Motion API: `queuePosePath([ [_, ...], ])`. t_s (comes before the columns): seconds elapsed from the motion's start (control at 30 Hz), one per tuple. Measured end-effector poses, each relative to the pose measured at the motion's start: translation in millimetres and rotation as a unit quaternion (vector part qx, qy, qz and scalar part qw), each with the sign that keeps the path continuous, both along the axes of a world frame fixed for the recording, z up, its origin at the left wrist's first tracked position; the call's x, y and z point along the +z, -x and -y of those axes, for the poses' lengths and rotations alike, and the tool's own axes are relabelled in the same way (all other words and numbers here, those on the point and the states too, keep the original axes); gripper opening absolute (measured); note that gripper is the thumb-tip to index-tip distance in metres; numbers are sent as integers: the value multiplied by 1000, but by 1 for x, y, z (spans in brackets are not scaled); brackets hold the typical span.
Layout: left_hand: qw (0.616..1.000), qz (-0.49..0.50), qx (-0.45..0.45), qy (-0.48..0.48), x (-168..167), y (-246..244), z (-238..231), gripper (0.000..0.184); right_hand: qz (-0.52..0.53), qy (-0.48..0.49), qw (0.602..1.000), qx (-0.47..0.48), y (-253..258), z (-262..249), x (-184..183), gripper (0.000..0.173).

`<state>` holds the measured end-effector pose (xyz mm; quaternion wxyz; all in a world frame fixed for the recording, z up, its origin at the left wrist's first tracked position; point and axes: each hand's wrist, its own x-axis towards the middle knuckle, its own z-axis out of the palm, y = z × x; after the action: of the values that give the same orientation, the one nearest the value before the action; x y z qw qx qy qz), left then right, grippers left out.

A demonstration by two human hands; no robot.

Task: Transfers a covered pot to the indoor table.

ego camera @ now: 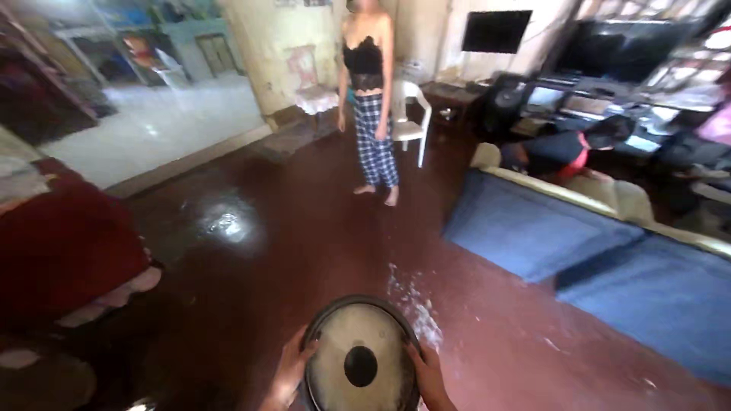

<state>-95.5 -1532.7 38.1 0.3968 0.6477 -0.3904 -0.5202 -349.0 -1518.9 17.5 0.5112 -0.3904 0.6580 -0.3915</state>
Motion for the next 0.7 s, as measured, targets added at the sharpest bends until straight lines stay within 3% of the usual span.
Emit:
queuePosePath([
  [0.13, 999, 11, 40, -8, -16, -30, 98, 35, -8, -25, 999, 31, -29, 116, -14, 25],
  [0.23, 994, -10, 113, -5, -16, -55, 161, 33, -18, -21, 993, 111, -56, 224, -6, 26],
  [0.47, 947, -96, 305, 38, -19, -85, 252, 31, -55, 14, 947, 316, -125, 421, 13, 23],
  [0.6, 921, -118, 369, 36, -35, -121, 323, 30, -55, 2, 938, 343, -183, 509, 4, 21],
  [0.7, 929, -106, 352, 34, -46, -169, 399, 30, -57, 2, 944, 325, -230, 581, -6, 21],
])
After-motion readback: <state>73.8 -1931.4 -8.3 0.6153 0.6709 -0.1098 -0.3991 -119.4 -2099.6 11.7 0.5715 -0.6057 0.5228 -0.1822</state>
